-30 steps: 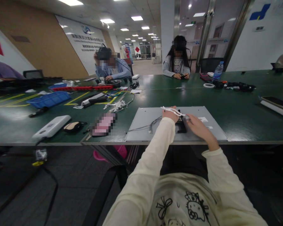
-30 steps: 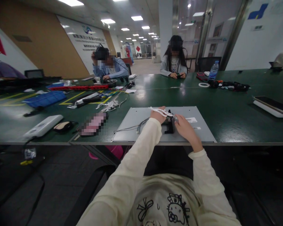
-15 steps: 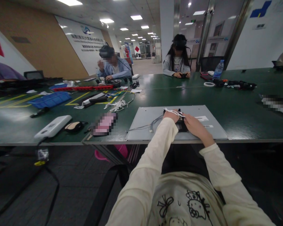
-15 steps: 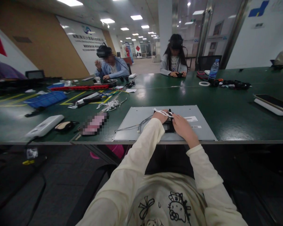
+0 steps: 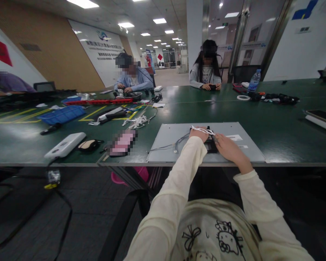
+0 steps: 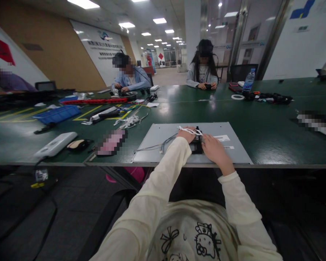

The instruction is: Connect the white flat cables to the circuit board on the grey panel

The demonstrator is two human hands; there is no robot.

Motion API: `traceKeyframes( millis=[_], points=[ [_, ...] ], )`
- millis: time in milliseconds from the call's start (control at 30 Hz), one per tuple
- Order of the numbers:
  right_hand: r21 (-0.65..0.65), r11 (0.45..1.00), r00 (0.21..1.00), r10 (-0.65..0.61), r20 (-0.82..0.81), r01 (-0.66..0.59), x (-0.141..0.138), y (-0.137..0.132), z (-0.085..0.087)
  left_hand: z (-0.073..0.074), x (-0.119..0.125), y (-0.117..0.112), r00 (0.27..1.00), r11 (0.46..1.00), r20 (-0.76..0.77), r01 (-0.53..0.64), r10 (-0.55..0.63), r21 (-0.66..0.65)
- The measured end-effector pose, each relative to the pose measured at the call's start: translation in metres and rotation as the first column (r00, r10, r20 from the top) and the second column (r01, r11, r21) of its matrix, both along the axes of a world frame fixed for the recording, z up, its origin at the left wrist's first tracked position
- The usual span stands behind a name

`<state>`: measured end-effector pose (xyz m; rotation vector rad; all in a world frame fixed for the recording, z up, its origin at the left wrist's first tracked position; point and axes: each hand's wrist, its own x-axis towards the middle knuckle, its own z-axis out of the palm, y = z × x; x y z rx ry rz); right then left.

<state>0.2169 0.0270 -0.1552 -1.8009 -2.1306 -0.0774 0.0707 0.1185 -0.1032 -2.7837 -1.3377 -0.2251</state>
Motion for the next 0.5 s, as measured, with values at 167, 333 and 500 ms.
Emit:
traceKeyframes(
  millis=[167, 333, 500],
  points=[
    [0.023, 0.999, 1.0, -0.025, 0.001, 0.025, -0.001, -0.01, -0.001, 0.002, 0.0, -0.002, 0.998, 0.999, 0.034, -0.054, 0.054, -0.008],
    [0.044, 0.998, 0.998, -0.054, -0.015, 0.054, -0.003, -0.014, 0.001, -0.003, 0.0, 0.001, 0.998, 0.998, 0.03, -0.057, 0.056, 0.037],
    [0.041, 0.998, 0.998, -0.056, -0.027, 0.057, -0.004, -0.015, 0.002, -0.007, -0.001, 0.001, 1.0, 0.997, 0.021, -0.006, 0.005, 0.074]
  ],
)
